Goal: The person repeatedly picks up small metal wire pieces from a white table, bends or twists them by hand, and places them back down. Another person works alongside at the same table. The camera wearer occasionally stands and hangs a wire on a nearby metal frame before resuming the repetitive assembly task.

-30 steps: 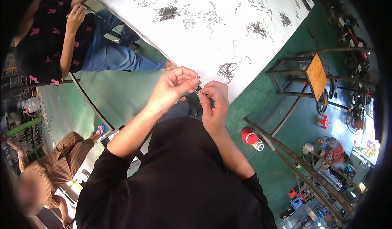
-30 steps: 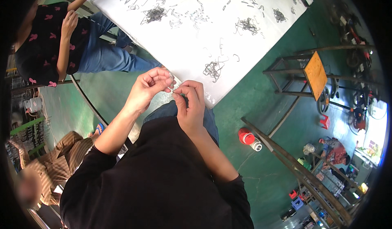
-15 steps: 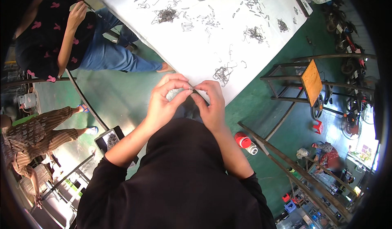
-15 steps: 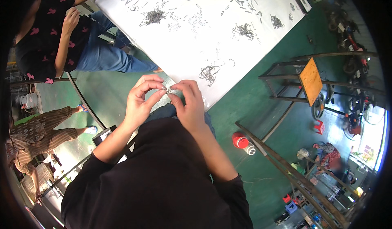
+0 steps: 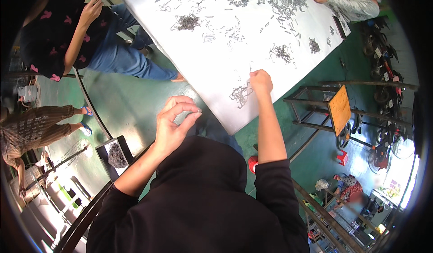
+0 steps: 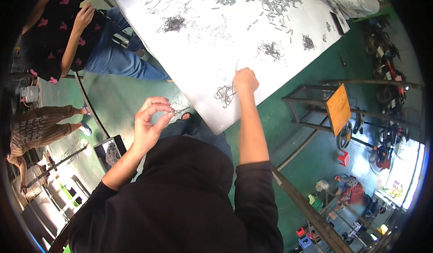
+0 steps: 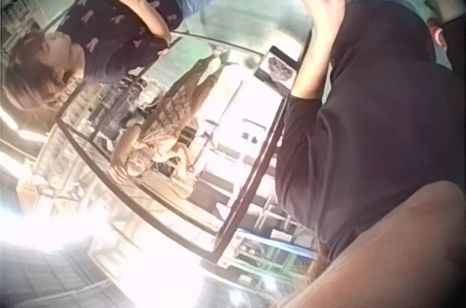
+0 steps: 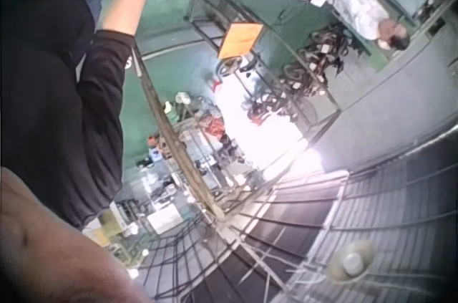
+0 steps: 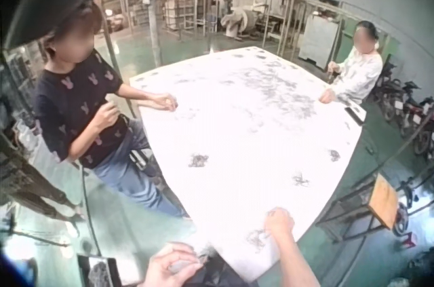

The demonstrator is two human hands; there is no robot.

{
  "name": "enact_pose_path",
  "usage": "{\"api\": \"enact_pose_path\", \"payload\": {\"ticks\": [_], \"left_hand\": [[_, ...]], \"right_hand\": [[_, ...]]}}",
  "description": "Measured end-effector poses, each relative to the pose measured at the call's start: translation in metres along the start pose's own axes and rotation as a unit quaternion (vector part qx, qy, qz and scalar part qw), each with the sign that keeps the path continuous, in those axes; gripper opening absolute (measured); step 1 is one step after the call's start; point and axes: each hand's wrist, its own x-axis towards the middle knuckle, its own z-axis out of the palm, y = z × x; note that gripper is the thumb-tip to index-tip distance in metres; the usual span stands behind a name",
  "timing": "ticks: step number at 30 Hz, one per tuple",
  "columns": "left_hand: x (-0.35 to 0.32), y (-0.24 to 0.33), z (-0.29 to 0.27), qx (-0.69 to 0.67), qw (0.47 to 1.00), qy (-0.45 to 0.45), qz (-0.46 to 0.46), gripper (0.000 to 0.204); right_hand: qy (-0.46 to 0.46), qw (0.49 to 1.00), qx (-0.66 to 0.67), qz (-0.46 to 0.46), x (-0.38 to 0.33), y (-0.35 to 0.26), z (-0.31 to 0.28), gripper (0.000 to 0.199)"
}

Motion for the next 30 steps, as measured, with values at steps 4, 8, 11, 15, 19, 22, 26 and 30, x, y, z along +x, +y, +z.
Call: {"api": "enact_pose_path", "payload": {"ticks": [4,8,11,15,19,22,26,30], "left_hand": [[-0.001,0.001,-0.002,0.008,1.000,0.014,0.010,0.011],[0.000,0.001,-0.004,-0.001,1.000,0.017,0.025,0.012],[0.001,0.000,-0.008,0.015,0.999,0.010,0.041,0.013],[0.003,-0.001,-0.011,0.031,0.996,0.008,0.079,0.015],[0.003,0.000,-0.013,0.021,0.996,0.006,0.085,0.016],[0.003,0.001,-0.013,0.024,0.996,0.003,0.091,0.016],[0.003,-0.002,-0.013,0.019,0.996,-0.003,0.091,0.015],[0.016,-0.026,-0.012,0.013,0.992,0.034,0.117,0.012]], "right_hand": [[-0.211,0.826,0.521,0.019,-0.040,0.004,-0.035,0.014],[-0.282,0.658,0.697,-0.038,-0.114,-0.028,-0.061,0.006],[-0.269,0.657,0.700,-0.074,-0.161,-0.056,-0.073,0.012],[-0.268,0.670,0.689,-0.068,-0.200,-0.077,-0.082,0.011],[-0.207,0.666,0.712,-0.075,-0.216,-0.088,-0.075,0.009],[-0.193,0.664,0.717,-0.085,-0.214,-0.090,-0.068,0.008],[-0.076,0.724,0.666,-0.162,-0.218,-0.095,-0.055,0.006],[0.060,0.765,0.564,-0.305,-0.216,-0.097,-0.046,0.007]]}}
